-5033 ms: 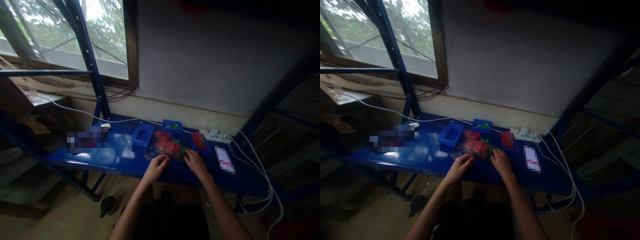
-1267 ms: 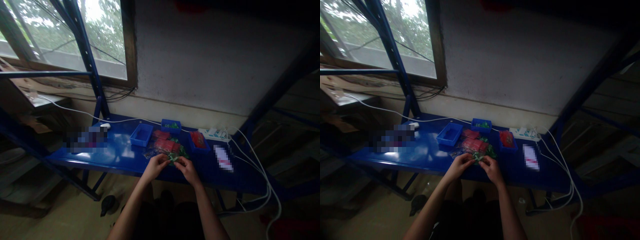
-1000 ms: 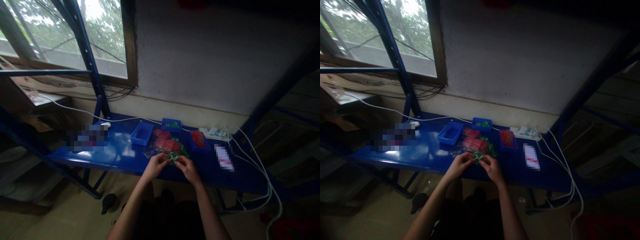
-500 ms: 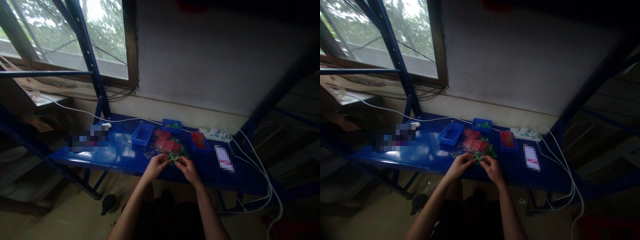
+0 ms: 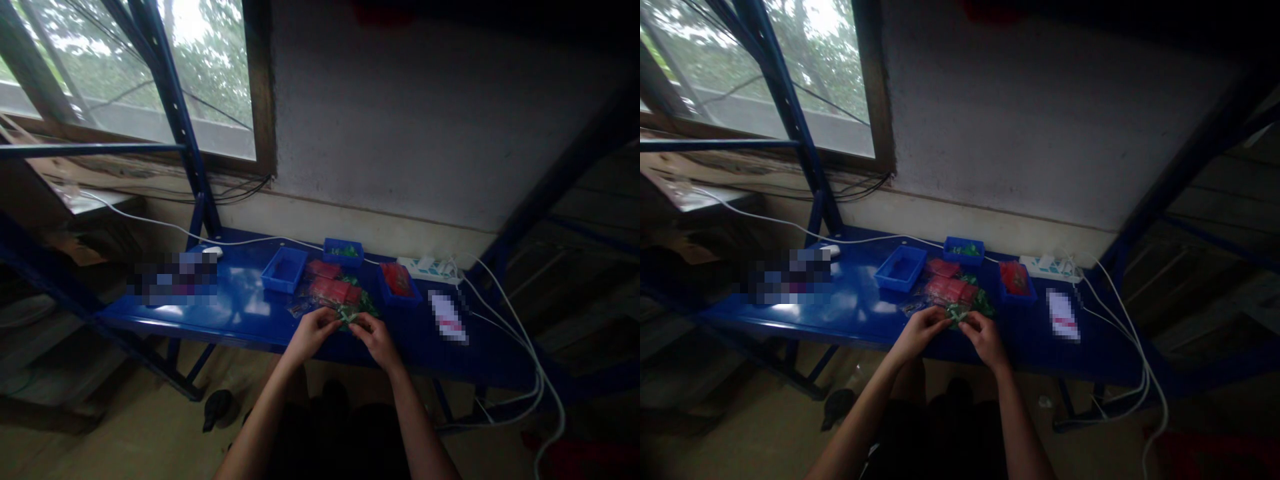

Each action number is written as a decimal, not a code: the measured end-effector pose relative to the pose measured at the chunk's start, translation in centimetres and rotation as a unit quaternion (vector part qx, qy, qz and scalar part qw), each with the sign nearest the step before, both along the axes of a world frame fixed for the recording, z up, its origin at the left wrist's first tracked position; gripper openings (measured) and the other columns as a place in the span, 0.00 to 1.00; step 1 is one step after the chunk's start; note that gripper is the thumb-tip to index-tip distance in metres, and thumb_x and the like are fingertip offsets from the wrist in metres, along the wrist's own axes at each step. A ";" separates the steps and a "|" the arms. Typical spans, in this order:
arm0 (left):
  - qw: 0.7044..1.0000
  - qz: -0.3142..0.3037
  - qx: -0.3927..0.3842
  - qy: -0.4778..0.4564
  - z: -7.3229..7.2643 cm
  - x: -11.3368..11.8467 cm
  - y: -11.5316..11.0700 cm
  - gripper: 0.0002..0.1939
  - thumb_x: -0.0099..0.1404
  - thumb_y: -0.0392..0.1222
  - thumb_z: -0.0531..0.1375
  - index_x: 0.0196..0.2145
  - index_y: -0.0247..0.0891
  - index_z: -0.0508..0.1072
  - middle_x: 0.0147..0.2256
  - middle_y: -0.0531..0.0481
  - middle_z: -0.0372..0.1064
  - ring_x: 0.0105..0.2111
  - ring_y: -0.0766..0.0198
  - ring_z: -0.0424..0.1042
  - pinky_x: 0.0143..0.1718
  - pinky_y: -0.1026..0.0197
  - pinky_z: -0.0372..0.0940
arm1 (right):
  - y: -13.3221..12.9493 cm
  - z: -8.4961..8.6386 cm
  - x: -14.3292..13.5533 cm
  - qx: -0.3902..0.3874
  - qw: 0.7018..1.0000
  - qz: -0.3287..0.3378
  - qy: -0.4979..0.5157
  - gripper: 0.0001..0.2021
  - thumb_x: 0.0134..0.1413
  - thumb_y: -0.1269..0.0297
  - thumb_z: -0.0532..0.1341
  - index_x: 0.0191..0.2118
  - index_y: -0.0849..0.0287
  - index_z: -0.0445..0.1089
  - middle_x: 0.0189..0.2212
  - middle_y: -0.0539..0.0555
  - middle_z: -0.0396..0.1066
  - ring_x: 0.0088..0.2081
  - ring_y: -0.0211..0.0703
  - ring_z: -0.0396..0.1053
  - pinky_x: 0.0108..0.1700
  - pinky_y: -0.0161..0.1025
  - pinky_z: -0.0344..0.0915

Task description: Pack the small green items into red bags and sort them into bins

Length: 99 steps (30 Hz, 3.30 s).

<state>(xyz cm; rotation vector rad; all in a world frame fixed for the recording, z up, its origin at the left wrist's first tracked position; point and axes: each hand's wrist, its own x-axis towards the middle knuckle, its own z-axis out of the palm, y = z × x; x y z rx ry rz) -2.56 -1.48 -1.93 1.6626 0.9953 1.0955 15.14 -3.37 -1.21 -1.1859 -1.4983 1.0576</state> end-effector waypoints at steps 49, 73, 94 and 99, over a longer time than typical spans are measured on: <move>1.000 0.006 -0.017 -0.002 0.6 0.1 -0.3 0.12 0.59 0.47 0.60 0.30 0.34 0.70 0.25 0.51 0.70 0.26 0.65 0.68 0.28 0.65 0.60 | 0.1 -0.2 0.2 0.028 0.999 -0.012 -0.039 0.10 0.51 0.57 0.60 0.33 0.58 0.71 0.26 0.51 0.71 0.29 0.42 0.67 0.32 0.36 0.63; 0.999 -0.049 -0.011 -0.004 1.1 -0.2 -0.8 0.14 0.61 0.51 0.57 0.32 0.35 0.69 0.23 0.54 0.65 0.24 0.68 0.63 0.25 0.67 0.56 | -0.4 0.1 0.8 0.033 0.999 0.002 0.006 0.25 0.55 0.40 0.50 0.36 0.57 0.71 0.27 0.53 0.70 0.32 0.45 0.67 0.38 0.39 0.64; 0.997 -0.055 0.031 0.054 1.1 -0.2 -0.8 0.13 0.62 0.48 0.57 0.28 0.34 0.70 0.25 0.53 0.67 0.27 0.65 0.63 0.29 0.65 0.57 | -1.1 1.4 0.3 0.017 0.998 0.050 -0.019 0.09 0.47 0.58 0.62 0.33 0.56 0.68 0.29 0.49 0.68 0.33 0.41 0.66 0.35 0.34 0.62; 0.996 -0.054 0.035 0.055 1.2 -0.1 -0.9 0.13 0.62 0.48 0.56 0.28 0.34 0.69 0.24 0.54 0.64 0.26 0.67 0.61 0.28 0.66 0.55 | -1.1 1.3 0.3 0.006 0.999 0.036 -0.010 0.10 0.47 0.56 0.62 0.32 0.57 0.67 0.26 0.47 0.66 0.30 0.39 0.64 0.33 0.34 0.60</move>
